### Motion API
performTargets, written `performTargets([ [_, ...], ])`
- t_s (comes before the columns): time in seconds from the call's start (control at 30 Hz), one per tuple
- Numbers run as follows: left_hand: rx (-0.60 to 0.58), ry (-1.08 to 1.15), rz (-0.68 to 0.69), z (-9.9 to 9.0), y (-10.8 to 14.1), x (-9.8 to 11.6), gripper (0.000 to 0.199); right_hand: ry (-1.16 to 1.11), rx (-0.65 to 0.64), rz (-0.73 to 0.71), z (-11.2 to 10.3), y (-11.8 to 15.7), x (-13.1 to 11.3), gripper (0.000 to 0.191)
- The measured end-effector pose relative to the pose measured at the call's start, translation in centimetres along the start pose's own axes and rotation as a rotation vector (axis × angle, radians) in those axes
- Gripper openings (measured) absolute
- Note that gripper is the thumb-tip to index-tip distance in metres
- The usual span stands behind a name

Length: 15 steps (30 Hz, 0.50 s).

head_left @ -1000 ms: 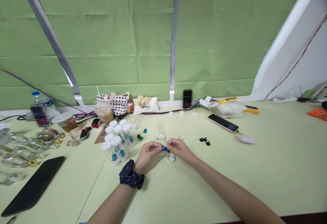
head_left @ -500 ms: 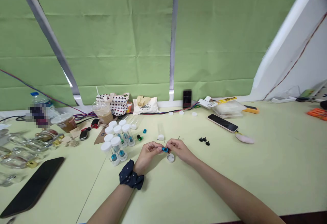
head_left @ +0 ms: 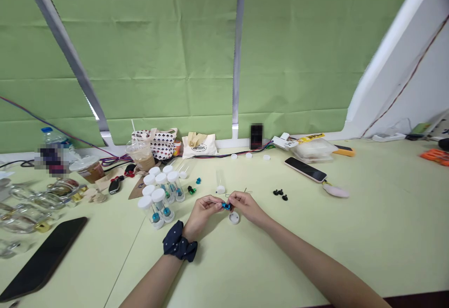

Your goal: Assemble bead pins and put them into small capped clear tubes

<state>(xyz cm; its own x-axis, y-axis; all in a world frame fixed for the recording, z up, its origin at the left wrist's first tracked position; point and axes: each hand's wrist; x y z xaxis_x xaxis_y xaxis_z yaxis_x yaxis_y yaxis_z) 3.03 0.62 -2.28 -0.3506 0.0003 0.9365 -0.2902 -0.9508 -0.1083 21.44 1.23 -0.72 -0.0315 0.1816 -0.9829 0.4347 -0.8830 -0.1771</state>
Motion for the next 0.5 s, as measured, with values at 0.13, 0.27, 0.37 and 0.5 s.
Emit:
performTargets([
  [0.13, 0.021, -0.002, 0.0, 0.03, -0.05, 0.07, 0.018, -0.012, -0.008, 0.013, 0.06, 0.15, -0.16, 0.033],
  [0.27, 0.026, -0.007, 0.005, 0.09, -0.08, 0.13, 0.02, 0.004, -0.011, 0.014, 0.06, 0.15, 0.04, 0.033],
  [0.37, 0.026, -0.03, 0.019, 0.2, -0.02, 0.24, 0.02, 0.087, -0.016, -0.015, 0.04, 0.09, 0.32, 0.03],
  [0.5, 0.046, -0.092, 0.044, 0.46, 0.11, 0.3, 0.02, 0.345, 0.036, -0.072, 0.05, 0.12, 0.68, 0.024],
])
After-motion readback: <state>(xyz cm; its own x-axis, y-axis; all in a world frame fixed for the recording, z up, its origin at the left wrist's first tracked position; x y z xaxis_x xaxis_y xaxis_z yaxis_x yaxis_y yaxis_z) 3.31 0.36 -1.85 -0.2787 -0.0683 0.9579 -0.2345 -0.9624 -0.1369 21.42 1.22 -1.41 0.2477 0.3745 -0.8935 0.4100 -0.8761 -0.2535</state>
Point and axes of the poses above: each hand's wrist, its own y-axis away from the middle knuckle, its own z-axis out of the palm, x = y × z, and after that the axes turned 2 degrees about y, right-handed
